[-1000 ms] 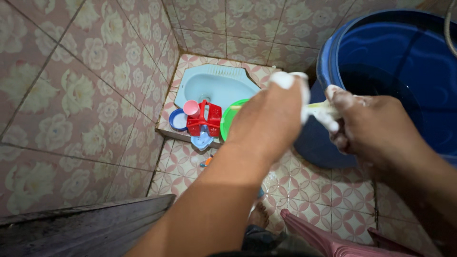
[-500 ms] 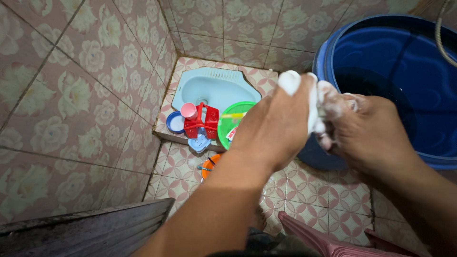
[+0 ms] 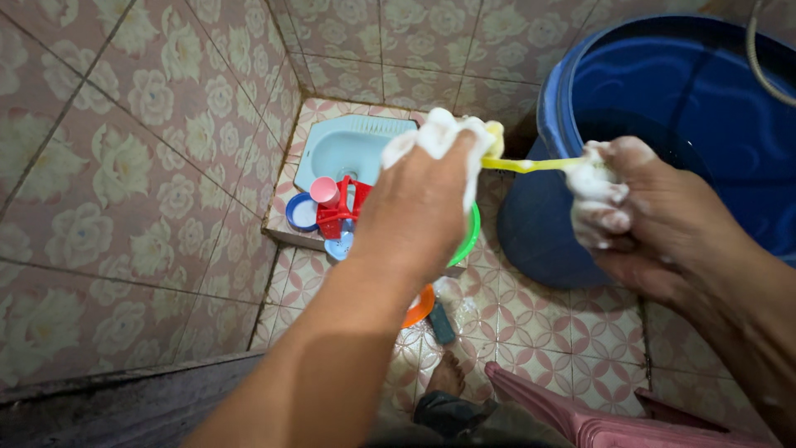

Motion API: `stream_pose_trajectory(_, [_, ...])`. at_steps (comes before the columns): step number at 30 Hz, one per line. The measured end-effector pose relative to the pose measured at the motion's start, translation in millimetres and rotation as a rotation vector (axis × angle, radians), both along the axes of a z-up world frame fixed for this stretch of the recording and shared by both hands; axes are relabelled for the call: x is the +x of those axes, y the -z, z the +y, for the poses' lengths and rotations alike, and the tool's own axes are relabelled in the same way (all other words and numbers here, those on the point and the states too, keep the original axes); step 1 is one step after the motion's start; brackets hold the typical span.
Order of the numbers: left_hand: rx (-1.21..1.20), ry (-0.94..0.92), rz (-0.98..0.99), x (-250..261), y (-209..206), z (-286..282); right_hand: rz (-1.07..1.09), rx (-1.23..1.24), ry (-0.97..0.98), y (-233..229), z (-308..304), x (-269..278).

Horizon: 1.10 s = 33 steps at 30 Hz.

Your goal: The person scrubs multiple toothbrushes with a yellow sponge and soap, then places them into a green basket. The person repeats this process for several toothbrushes of different colors.

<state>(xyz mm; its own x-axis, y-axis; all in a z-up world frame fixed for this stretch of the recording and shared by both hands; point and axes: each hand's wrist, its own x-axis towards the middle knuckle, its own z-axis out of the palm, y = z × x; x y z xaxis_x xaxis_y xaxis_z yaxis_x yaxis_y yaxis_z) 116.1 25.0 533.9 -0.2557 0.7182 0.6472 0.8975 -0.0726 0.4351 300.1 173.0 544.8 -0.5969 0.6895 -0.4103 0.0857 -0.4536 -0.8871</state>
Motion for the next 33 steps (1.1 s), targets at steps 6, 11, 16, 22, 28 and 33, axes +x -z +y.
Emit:
stream_pose_trajectory(6, [-0.035,0.099,-0.034,33,-7,14,0.021,-0.047,0.006,0,-12,-16])
stream_pose_trajectory(11, [-0.055,0.141,0.108,4,-10,3,0.030,-0.011,0.069,-1,-5,-12])
stream_pose_trajectory(16, [-0.084,0.022,0.106,-17,-6,-11,-0.008,-0.045,0.124,-3,-5,-5])
stream_pose_trajectory(22, [-0.306,0.286,-0.128,-39,-13,2,0.087,-0.007,-0.157,-3,6,1])
stream_pose_trajectory(28, [-0.475,0.058,-0.030,10,-44,17,-0.125,0.023,-0.041,-21,-16,-24])
stream_pose_trajectory(33, [-0.808,0.090,-0.283,13,-64,-2,-0.063,0.021,-0.042,-16,-19,-23])
